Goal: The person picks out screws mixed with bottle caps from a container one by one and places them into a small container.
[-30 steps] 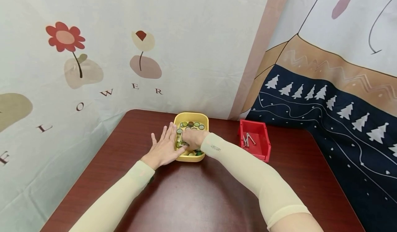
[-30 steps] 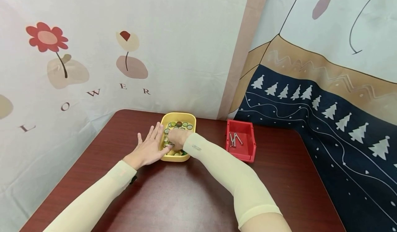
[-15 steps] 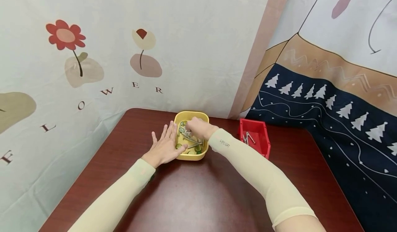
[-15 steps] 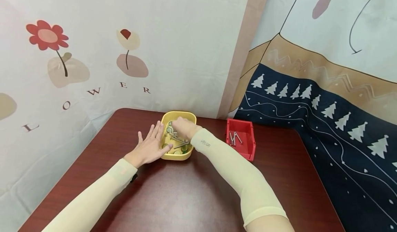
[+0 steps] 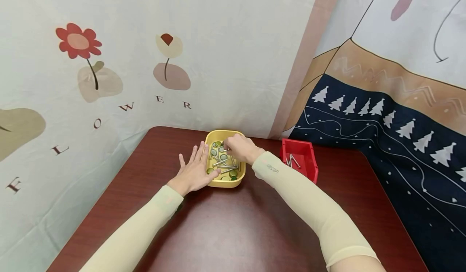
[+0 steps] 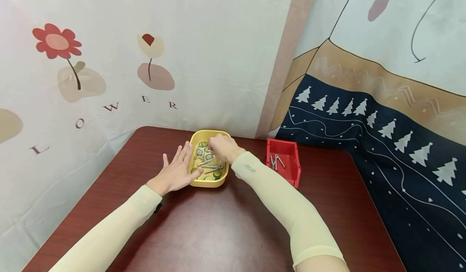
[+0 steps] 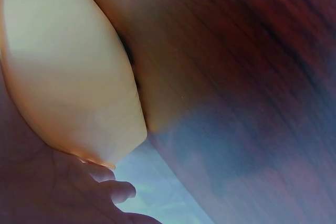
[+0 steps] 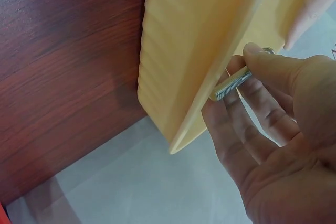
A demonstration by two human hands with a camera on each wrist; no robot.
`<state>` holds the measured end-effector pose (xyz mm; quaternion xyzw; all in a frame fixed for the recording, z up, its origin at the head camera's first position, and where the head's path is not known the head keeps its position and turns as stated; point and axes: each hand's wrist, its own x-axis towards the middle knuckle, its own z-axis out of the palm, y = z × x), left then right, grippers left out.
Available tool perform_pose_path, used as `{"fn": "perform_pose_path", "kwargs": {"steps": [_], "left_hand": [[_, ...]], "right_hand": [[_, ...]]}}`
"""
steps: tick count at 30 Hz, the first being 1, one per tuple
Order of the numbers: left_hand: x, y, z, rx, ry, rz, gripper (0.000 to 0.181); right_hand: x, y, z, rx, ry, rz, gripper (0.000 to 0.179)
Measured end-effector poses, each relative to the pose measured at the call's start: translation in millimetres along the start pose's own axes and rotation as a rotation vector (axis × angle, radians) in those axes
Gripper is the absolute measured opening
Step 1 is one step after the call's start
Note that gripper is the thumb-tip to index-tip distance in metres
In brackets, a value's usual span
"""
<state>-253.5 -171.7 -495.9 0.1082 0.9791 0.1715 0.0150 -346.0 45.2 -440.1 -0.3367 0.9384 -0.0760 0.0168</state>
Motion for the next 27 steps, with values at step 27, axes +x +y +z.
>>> {"fn": "perform_pose_path", "kwargs": {"steps": [27], "left_hand": [[-0.8, 2.2, -1.9, 0.002, -0.026, -0.012, 0.112]], "right_hand": [[-22.8, 13.4, -10.9, 0.34, 0.052, 0.01, 0.028]]}}
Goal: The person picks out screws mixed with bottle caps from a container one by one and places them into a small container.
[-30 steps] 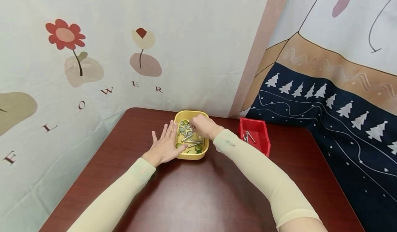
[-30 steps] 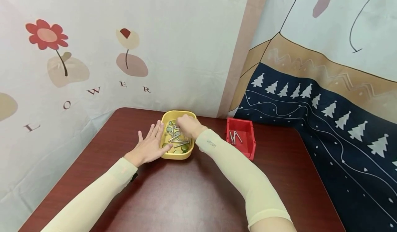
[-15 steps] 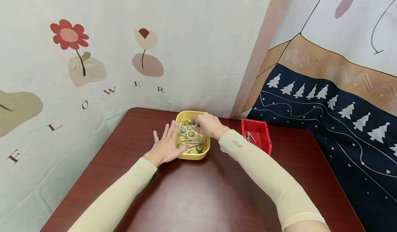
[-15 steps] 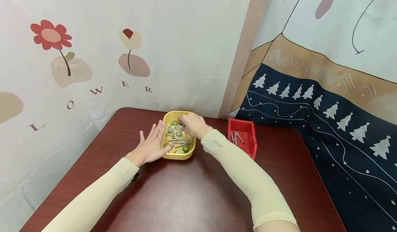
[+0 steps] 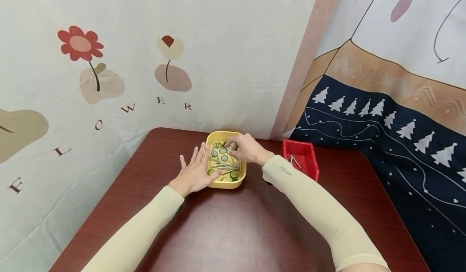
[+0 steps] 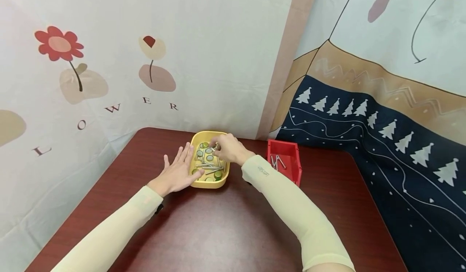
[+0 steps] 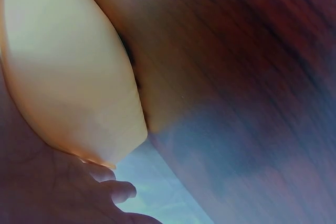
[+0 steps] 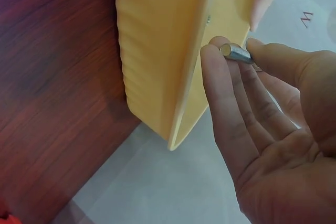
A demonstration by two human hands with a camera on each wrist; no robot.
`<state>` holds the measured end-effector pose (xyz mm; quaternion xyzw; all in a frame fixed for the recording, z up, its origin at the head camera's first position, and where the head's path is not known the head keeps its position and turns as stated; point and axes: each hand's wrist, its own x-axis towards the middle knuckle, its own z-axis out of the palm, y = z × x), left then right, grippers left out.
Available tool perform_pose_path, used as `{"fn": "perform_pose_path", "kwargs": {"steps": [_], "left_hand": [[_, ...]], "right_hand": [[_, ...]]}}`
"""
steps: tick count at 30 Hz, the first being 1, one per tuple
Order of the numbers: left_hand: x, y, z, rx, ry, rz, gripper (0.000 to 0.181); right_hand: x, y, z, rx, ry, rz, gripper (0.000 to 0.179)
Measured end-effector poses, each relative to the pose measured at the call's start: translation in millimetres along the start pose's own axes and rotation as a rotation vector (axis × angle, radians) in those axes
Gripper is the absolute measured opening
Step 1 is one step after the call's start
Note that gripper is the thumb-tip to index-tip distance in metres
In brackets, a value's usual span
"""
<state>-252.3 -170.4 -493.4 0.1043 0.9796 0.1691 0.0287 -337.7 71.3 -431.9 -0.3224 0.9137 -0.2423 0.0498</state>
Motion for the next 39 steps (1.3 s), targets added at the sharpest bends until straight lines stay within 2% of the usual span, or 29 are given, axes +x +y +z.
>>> {"fn": "perform_pose_path", "kwargs": {"steps": [14, 21, 39], "left_hand": [[0.1, -0.3, 1.8, 0.005, 0.012, 0.001, 0.112], [2.0, -0.7, 1.9, -0.005, 0.019, 0.008, 0.112], [0.8, -1.4, 3.1, 0.001, 0.025, 0.008, 0.112]], "right_hand": [[-16.5, 12.7, -11.6, 0.214, 0.005, 0.068, 0.029], [-27.5, 22.3, -18.1, 0.238, 0.032, 0.09, 0.029], [-54.8, 40.4, -32.3, 0.4, 0.046, 0.186, 0.037]]}}
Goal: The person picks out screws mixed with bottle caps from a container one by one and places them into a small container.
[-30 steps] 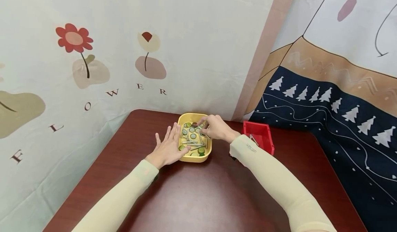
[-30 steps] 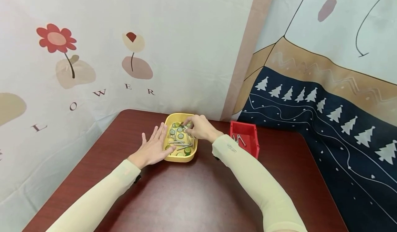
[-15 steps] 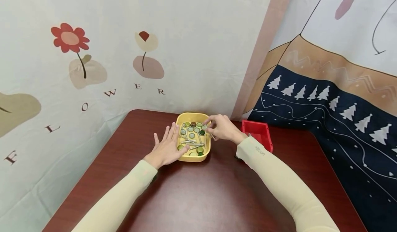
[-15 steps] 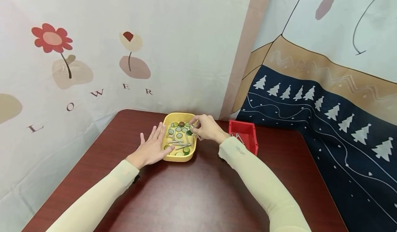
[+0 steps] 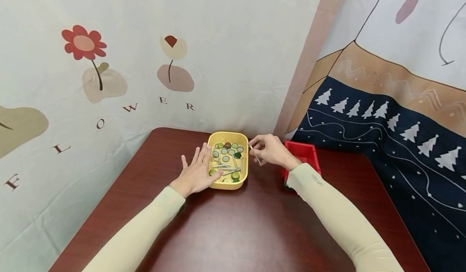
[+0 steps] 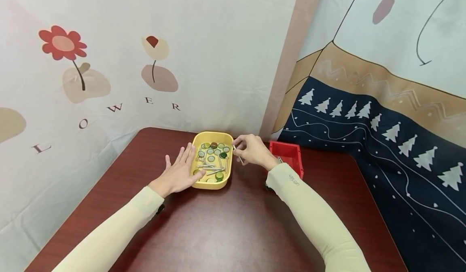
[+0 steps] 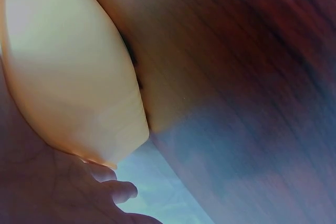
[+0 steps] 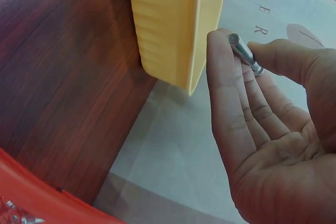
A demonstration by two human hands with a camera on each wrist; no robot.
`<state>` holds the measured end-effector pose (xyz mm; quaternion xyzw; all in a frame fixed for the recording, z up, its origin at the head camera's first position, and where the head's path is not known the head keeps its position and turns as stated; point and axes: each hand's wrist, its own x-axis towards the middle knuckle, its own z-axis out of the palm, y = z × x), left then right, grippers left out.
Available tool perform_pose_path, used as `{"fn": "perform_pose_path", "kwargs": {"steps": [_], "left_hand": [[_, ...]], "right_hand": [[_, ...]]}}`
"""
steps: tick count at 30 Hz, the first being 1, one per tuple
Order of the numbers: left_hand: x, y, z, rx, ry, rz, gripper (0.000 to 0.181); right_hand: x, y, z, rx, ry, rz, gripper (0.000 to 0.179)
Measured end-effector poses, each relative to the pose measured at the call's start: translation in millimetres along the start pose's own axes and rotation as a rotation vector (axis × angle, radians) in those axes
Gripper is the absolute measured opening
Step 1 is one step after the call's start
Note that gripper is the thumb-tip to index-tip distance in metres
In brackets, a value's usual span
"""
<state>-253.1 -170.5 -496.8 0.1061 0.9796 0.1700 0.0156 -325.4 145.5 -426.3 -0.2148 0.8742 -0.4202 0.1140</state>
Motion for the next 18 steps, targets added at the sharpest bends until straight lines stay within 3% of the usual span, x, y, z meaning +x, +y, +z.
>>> {"fn": "perform_pose_path", "kwargs": {"steps": [18], "left_hand": [[-1.2, 0.4, -0.1, -0.018, -0.004, -0.005, 0.112]], "right_hand": [[-22.4, 20.4, -29.1, 0.065, 0.05, 0.046, 0.031]]}}
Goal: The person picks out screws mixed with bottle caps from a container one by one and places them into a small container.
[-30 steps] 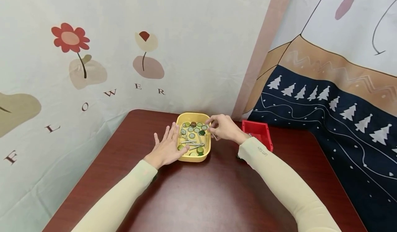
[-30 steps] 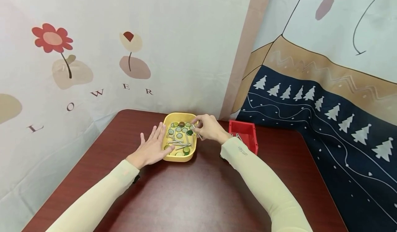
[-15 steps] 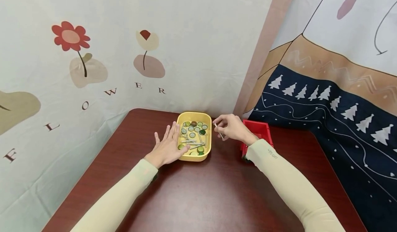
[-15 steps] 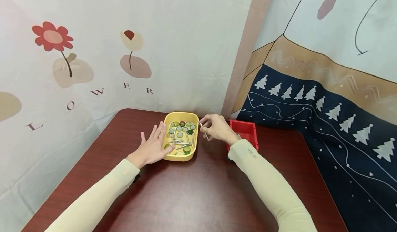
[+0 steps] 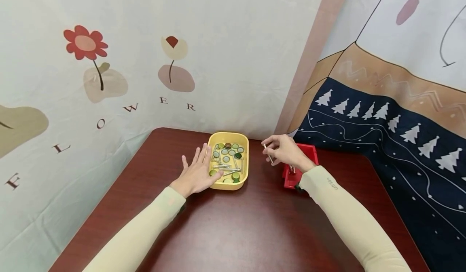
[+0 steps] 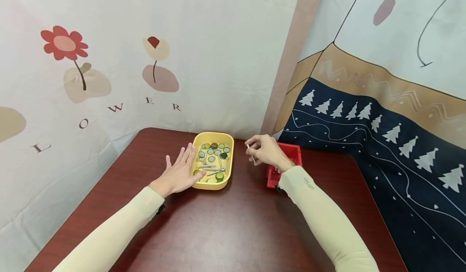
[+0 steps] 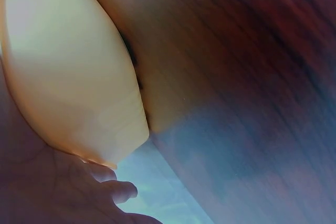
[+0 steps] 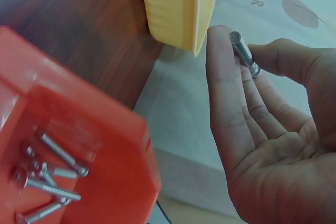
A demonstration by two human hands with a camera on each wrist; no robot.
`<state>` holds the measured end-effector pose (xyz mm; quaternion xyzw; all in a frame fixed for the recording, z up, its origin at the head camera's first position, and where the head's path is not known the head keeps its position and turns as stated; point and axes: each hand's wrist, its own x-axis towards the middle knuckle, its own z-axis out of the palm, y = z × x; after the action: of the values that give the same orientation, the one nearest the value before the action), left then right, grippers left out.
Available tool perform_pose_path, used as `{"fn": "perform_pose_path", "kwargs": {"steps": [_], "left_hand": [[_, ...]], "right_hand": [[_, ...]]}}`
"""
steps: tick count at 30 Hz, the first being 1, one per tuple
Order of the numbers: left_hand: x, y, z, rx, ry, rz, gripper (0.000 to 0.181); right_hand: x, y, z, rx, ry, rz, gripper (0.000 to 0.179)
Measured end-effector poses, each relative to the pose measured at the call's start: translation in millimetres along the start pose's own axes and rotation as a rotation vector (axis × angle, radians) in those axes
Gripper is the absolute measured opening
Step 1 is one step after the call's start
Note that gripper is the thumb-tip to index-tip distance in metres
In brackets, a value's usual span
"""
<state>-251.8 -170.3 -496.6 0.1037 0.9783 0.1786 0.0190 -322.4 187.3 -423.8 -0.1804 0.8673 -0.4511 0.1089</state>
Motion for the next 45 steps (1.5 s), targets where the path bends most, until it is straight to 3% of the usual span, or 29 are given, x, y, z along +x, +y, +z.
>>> {"fn": "perform_pose_path", "kwargs": {"steps": [21, 36, 45], "left_hand": [[-0.6, -0.4, 0.3, -0.005, 0.004, 0.0, 0.112], [1.4, 0.3, 0.4, -0.006, 0.002, 0.004, 0.113], [1.2, -0.5, 0.8, -0.007, 0.006, 0.004, 0.113]], "right_hand": [[-12.8, 31.5, -38.2, -0.016, 0.065, 0.059, 0.035], [-17.7, 49.8, -55.3, 0.042, 0.142, 0.225, 0.042], [-16.7, 55.2, -54.9, 0.036, 0.118, 0.328, 0.045]]}}
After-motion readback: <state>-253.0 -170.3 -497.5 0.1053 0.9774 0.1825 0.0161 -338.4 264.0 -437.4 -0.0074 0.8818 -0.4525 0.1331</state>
